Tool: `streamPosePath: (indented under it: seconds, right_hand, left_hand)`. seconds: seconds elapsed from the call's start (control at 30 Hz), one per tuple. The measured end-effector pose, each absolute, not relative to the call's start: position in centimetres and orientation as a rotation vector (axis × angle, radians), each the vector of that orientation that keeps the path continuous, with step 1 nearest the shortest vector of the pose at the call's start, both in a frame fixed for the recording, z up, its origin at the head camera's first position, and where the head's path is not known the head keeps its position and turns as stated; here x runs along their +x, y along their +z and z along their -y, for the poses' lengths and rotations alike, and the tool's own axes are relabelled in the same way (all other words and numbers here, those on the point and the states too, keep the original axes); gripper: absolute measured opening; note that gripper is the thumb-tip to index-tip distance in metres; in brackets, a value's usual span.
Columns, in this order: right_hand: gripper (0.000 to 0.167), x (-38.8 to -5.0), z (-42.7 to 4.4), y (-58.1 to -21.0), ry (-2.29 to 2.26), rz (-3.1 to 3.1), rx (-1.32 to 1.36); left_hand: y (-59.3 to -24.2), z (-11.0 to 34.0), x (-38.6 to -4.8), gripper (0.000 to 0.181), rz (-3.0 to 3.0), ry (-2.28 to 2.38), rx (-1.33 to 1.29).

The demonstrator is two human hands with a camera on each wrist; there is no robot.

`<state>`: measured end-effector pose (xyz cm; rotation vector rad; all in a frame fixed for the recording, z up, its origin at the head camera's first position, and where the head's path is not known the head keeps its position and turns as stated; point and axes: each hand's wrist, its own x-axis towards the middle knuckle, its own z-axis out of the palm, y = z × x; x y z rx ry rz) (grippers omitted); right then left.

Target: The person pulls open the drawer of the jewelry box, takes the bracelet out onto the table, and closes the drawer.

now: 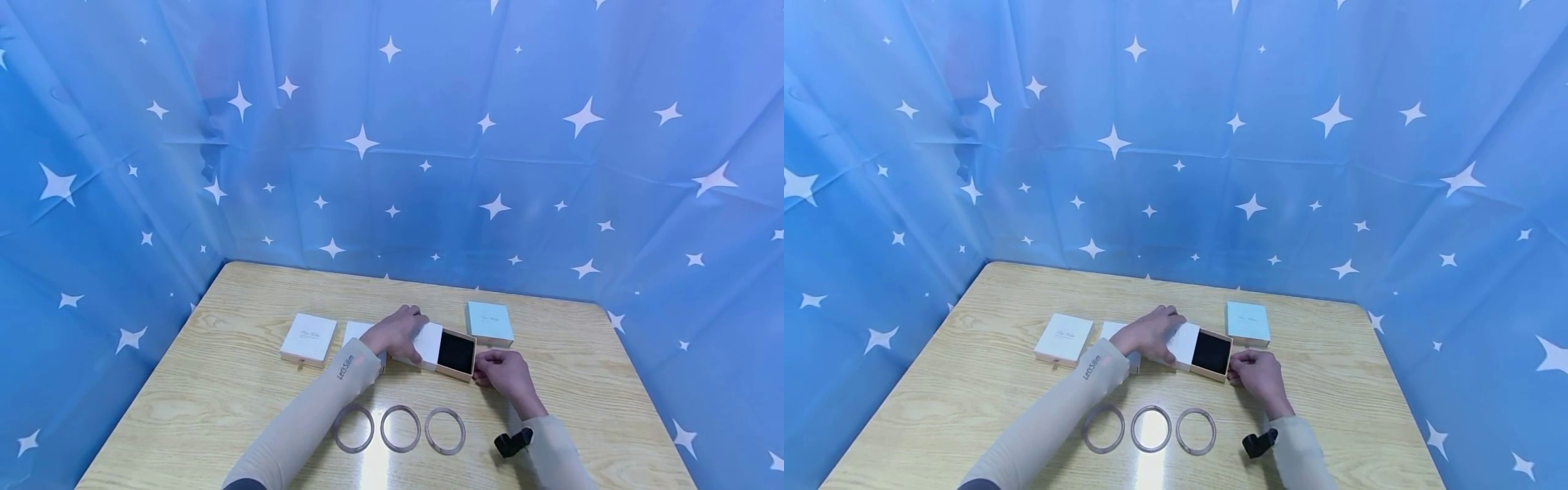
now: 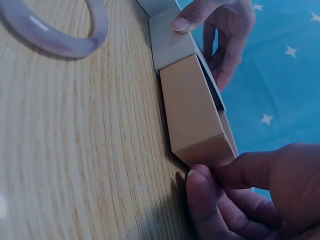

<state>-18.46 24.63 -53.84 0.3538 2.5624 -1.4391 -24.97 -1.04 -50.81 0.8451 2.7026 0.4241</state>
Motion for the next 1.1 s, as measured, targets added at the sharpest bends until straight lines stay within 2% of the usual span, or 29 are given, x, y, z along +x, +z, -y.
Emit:
streamPosePath:
  seconds: [1.1]
  right_hand:
    - [0.016,-19.3,-23.0,-54.3,-1.456,-2.599,0.359]
  left_hand:
    - [-50.7,1.0,-24.9,0.087,-2.699,0.439,0.829]
